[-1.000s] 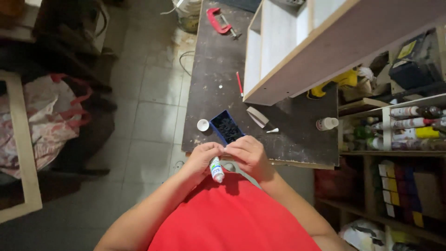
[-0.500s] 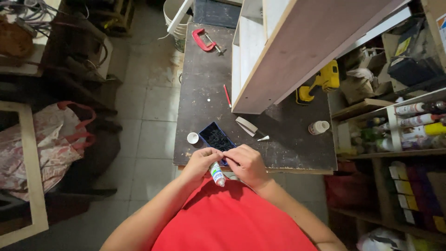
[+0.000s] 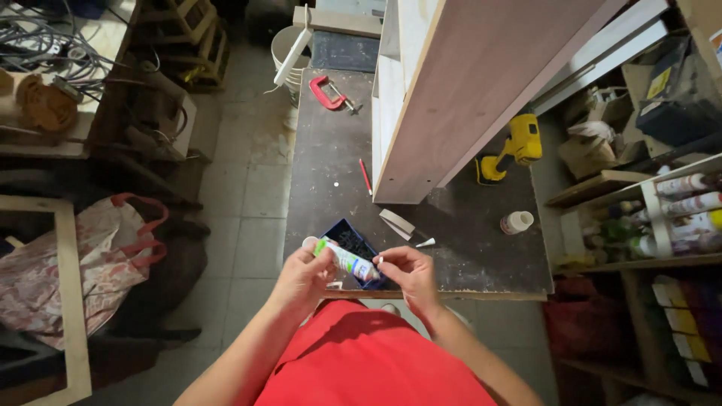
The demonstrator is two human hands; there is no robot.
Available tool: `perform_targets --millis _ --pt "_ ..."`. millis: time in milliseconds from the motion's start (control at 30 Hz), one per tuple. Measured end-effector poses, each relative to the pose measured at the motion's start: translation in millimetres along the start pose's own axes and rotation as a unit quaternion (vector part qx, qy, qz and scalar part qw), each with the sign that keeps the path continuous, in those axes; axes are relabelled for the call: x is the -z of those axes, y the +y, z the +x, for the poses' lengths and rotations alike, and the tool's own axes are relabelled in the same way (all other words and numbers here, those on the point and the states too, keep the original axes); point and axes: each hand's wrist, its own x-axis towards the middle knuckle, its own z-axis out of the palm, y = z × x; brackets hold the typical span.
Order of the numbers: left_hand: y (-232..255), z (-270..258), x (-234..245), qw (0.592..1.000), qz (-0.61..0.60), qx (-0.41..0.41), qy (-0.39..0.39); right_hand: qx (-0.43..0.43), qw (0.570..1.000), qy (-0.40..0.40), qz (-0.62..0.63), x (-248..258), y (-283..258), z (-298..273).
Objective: Applying wood filler to pre-drilled holes on a wooden shelf and smoothing it with fingers.
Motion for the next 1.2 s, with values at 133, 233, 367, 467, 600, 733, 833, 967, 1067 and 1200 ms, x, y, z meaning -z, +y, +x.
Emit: perform_targets --millis 133,233,367,467,600,733,833,967,1067,1200 --pt "41 -22 -32 0.989 0.08 -0.126 0.019 0.003 0.997 -0.003 0.075 5 14 4" --pt "68 -48 -58 0.965 0.175 -0.193 0.043 0.063 0.986 -0.036 0.149 2 20 1" --pt "76 -67 -68 0.935 0.212 -0.283 0.007 0.037 0.981 -0.032 0.187 -8 2 -6" --pt "74 -69 -67 0.916 0.233 -0.326 -0.021 0.041 0.981 -0.036 0.185 -11 -10 -7" --pt "73 -68 -67 0.893 0.251 -0.368 -0.064 0.059 0.981 -0.048 0.176 -14 -17 -6" --pt "72 -69 -75 0.877 0.272 -0.39 -0.067 0.071 0.982 -0.06 0.165 -13 -13 -4" --pt "70 -66 -74 0.874 0.272 -0.394 -0.082 0.076 0.982 -0.054 0.163 -15 -14 -4" --pt "68 -65 -73 0.867 0.287 -0.398 -0.087 0.072 0.983 -0.055 0.161 -16 -17 -5" --pt "68 -63 -72 0.858 0.299 -0.409 -0.086 0.064 0.984 -0.056 0.158 -16 -18 -6" --pt "72 -64 -72 0.844 0.309 -0.43 -0.079 0.05 0.983 -0.048 0.169 -18 -22 -10"
